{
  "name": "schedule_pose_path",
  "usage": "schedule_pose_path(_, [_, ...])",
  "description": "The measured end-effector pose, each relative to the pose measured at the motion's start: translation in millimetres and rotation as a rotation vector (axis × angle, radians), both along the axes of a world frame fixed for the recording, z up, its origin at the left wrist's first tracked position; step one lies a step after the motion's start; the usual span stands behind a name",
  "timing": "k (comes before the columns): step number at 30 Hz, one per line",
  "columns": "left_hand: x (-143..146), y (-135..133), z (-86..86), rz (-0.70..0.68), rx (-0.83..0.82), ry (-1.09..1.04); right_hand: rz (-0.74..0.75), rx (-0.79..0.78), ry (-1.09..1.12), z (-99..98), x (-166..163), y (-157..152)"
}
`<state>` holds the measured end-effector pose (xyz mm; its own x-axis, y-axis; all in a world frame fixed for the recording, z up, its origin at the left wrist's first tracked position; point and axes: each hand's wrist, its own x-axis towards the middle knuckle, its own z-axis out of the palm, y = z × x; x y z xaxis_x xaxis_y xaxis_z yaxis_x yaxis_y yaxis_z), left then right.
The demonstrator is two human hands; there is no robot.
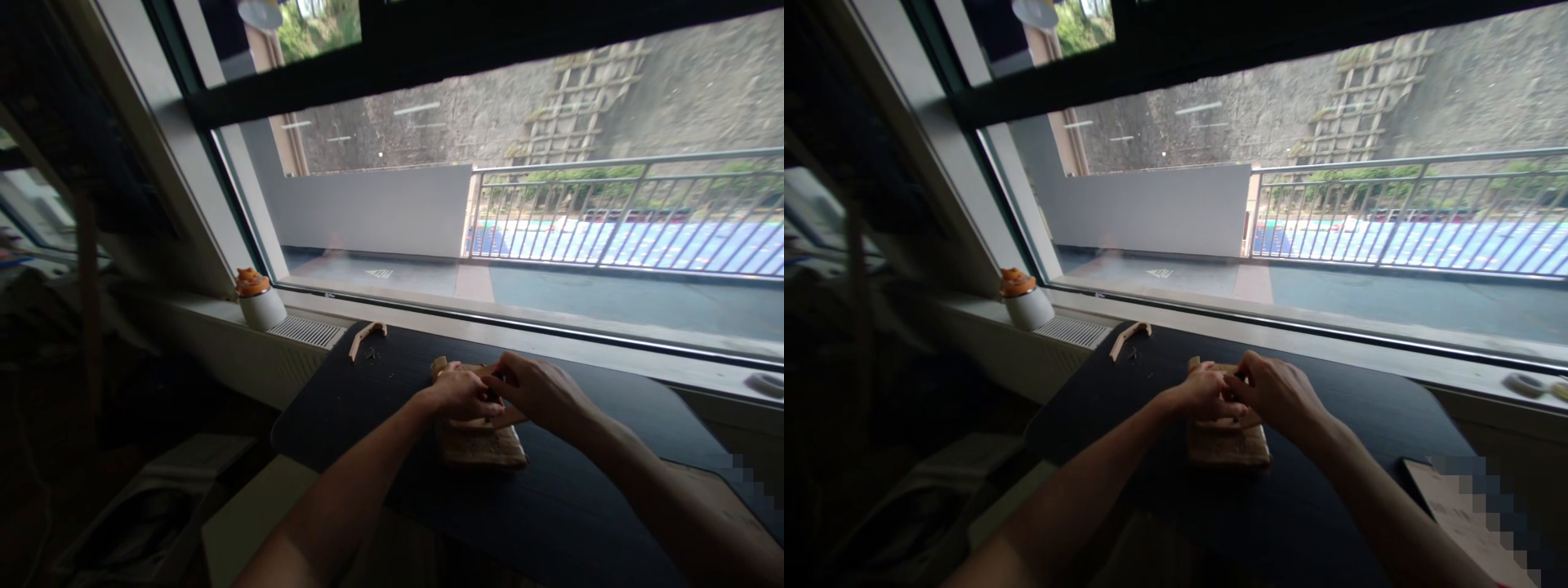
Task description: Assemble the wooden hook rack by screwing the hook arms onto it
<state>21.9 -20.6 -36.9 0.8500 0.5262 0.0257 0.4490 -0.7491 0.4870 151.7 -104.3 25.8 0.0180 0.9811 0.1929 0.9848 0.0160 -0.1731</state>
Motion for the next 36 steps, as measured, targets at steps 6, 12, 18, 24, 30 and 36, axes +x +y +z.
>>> schedule_pose_path(6, [-1.1,0.0,0.7,0.001,0.004,-0.005,0.266,-0.021,0.066,9.0,2.5,-2.9])
schedule_pose_path(12, [-1.5,0.0,-1.0,-0.002,0.025,0.002,0.187,0.005,0.085,-0.6,7.9,-2.7])
schedule_pose_path(18, [-1.6,-0.9,-0.2,-0.039,0.039,-0.003,0.003,0.058,-0.001,-10.8,6.0,-1.3])
schedule_pose_path(24, [-1.9,-2.1,4.2,-0.016,0.018,0.030,0.191,0.029,0.090,-2.7,9.2,-7.3])
schedule_pose_path(30, [-2.9,-3.0,4.3,-0.033,0.075,0.022,0.243,0.014,0.131,0.3,10.9,-9.8])
schedule_pose_path(36, [-0.6,-4.0,-0.5,-0.033,0.157,0.059,0.114,0.025,0.094,-11.7,8.2,-6.6])
